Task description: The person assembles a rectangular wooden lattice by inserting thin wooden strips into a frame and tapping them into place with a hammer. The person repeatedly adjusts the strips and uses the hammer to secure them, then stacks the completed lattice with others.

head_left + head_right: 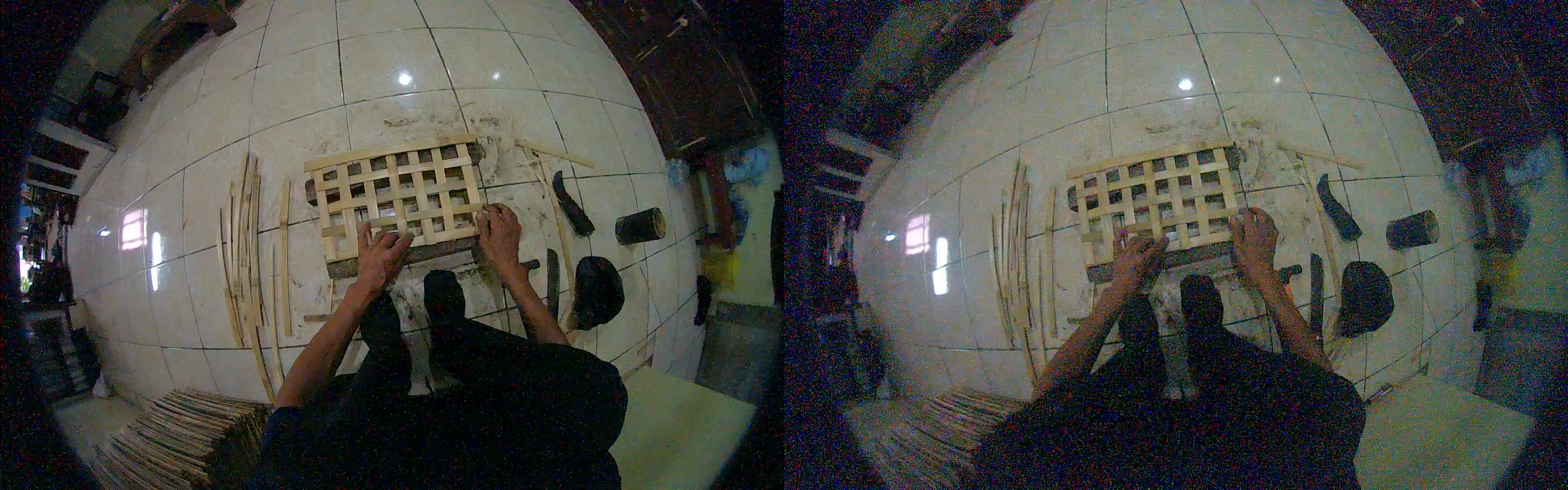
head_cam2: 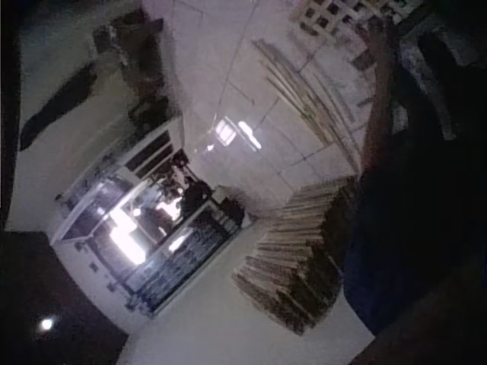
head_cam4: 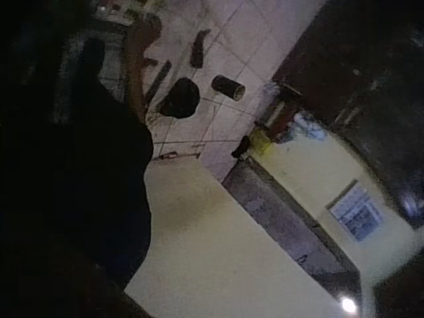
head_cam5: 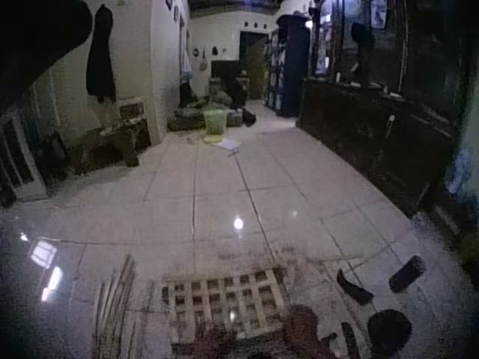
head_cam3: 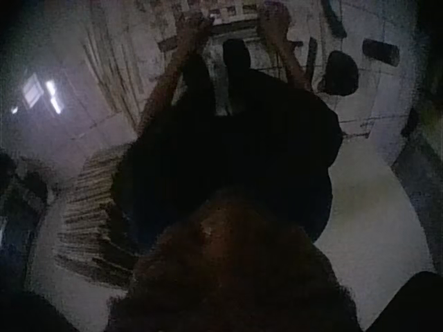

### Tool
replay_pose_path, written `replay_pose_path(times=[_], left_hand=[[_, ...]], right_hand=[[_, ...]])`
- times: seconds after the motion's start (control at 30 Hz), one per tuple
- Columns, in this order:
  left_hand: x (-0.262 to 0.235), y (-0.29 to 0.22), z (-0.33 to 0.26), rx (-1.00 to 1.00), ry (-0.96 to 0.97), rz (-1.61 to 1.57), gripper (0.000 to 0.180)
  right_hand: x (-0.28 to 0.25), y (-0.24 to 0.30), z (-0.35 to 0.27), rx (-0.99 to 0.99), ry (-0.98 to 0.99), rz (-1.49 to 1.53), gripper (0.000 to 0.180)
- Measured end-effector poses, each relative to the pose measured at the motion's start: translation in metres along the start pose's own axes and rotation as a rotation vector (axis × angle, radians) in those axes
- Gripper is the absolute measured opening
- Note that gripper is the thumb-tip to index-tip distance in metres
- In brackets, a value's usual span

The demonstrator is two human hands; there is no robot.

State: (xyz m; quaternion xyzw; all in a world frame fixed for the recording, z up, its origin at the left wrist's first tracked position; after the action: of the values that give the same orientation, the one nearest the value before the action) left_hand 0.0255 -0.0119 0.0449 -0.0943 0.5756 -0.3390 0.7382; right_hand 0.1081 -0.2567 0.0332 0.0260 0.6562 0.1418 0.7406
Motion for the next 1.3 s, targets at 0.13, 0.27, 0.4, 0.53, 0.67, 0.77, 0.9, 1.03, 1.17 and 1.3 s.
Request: replay_pose_path(times=[0.13, 0.27, 0.4, 0.53, 0.67, 0.77, 0.9, 1.03, 1.17, 1.3], left_hand=[[-0.017, 0.002, 0.012, 0.047, -0.038, -0.026, 0.040], [-0.093, -0.015, 0.069, 0.120, -0.148, 0.047, 0.039], [-0.165, -0.032, 0.120, 0.163, -0.166, 0.078, 0.037], [-0.144, -0.045, 0.105, 0.187, -0.094, 0.057, 0.045], [-0.075, -0.041, 0.055, 0.118, -0.083, -0.010, 0.057], [-0.025, -0.028, 0.020, 0.115, 0.031, 0.177, 0.064], [-0.008, -0.021, 0.008, 0.038, 0.077, 0.021, 0.063], [0.006, -0.009, 0.000, 0.032, 0.086, -0.063, 0.063], [0.014, 0.001, -0.007, 0.132, 0.010, 0.028, 0.063], [0.029, 0.006, -0.005, 0.017, 0.044, -0.006, 0.059]], right_hand=[[-0.028, -0.007, -0.004, 0.171, -0.223, 0.204, 0.034], [-0.079, -0.013, -0.022, 0.353, -0.362, 0.457, 0.032], [-0.052, -0.041, -0.024, 0.432, -0.246, 0.499, 0.032], [-0.047, -0.031, -0.014, 0.376, -0.270, 0.514, 0.032], [-0.017, -0.049, -0.010, 0.232, -0.238, 0.248, 0.036], [0.012, -0.054, -0.014, 0.226, -0.078, 0.219, 0.035], [0.006, -0.032, -0.024, 0.274, 0.092, 0.319, 0.039], [0.004, -0.035, -0.047, 0.248, -0.020, 0.342, 0.037], [0.026, -0.050, -0.051, 0.226, -0.031, 0.346, 0.039], [0.013, -0.039, -0.047, 0.201, -0.024, 0.338, 0.044]])
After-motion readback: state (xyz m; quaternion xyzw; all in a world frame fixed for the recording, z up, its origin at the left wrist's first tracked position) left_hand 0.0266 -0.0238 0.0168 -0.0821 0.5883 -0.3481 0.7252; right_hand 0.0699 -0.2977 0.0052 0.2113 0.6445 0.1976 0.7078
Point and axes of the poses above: each hand's wrist, its own z-axis towards the middle knuckle, its own x-axis out of the palm, y = z × x, the point moved 7 cm from there along z, towards the middle knuckle, and after that the axes turned 14 degrees about -z, right-handed, at the moved point
